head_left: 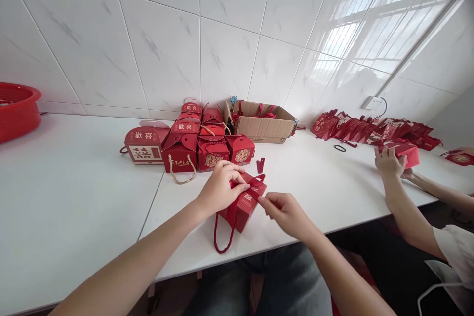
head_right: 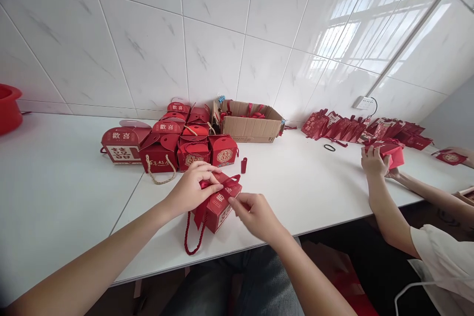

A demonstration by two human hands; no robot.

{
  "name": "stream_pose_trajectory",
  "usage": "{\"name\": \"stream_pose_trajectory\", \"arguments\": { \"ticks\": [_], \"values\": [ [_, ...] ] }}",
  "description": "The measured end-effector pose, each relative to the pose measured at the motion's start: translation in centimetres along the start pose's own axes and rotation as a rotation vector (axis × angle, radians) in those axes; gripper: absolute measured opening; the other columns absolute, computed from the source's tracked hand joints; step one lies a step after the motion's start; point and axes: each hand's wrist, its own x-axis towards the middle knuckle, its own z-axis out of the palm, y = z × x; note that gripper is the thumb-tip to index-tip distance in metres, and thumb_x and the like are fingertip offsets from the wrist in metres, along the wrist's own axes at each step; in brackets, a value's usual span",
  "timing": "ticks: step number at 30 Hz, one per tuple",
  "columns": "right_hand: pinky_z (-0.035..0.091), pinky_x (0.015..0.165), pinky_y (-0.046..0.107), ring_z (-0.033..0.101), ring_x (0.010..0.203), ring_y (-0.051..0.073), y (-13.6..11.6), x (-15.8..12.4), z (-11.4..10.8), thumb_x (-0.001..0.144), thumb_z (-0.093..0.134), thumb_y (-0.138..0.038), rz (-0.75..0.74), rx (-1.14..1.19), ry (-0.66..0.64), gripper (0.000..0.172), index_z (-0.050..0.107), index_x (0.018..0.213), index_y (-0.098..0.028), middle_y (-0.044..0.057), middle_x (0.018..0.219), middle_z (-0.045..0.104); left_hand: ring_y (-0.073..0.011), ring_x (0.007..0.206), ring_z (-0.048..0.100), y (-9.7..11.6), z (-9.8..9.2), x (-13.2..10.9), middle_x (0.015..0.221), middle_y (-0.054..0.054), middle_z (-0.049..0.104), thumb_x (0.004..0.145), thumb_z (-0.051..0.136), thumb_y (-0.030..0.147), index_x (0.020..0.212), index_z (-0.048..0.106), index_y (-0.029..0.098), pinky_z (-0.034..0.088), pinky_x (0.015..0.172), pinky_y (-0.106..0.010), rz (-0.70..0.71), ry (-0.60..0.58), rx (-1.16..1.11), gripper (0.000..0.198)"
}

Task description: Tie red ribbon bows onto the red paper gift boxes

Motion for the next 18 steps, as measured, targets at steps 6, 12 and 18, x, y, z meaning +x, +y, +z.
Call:
{"name": "stream_pose_trajectory", "arguments": {
  "ticks": [6,12,18],
  "values": [
    [0.027,0.051,0.025,0.030,0.054,0.011,-1.2,-1.4,2.0,0.095,0.035,-0.030,-0.254,-0.213,0.034,0.034,0.028,0.063,-0.021,-0.002,0.059,0.036,-0.0268,0.114,0.047,0.1,0.2,0.1,0.106,-0.004,0.069,0.074,0.068,0.032,0.060,0.068,0.023,0.039,0.100,-0.047,-0.013,0.016,0.032,0.016],
    [0.030,0.052,0.025,0.036,0.054,0.012,-1.3,-1.2,1.6,0.096,0.033,-0.028,-0.330,-0.334,0.002,0.034,0.035,0.063,-0.021,-0.001,0.059,0.041,-0.0276,0.112,0.049,0.2,0.4,0.3,0.107,-0.003,0.069,0.073,0.068,0.032,0.059,0.067,0.023,0.041,0.096,-0.047,0.004,0.037,0.100,0.016],
    [0.040,0.057,0.026,0.052,0.060,0.014,-1.9,-0.7,-1.9,0.098,0.027,-0.039,-0.180,-0.324,0.204,0.043,0.051,0.069,-0.019,0.004,0.068,0.056,-0.0261,0.111,0.053,0.2,-1.6,0.5,0.109,-0.004,0.067,0.085,0.053,0.042,0.083,0.070,0.025,0.040,0.098,-0.045,0.061,-0.050,0.040,0.024]
  ]
}}
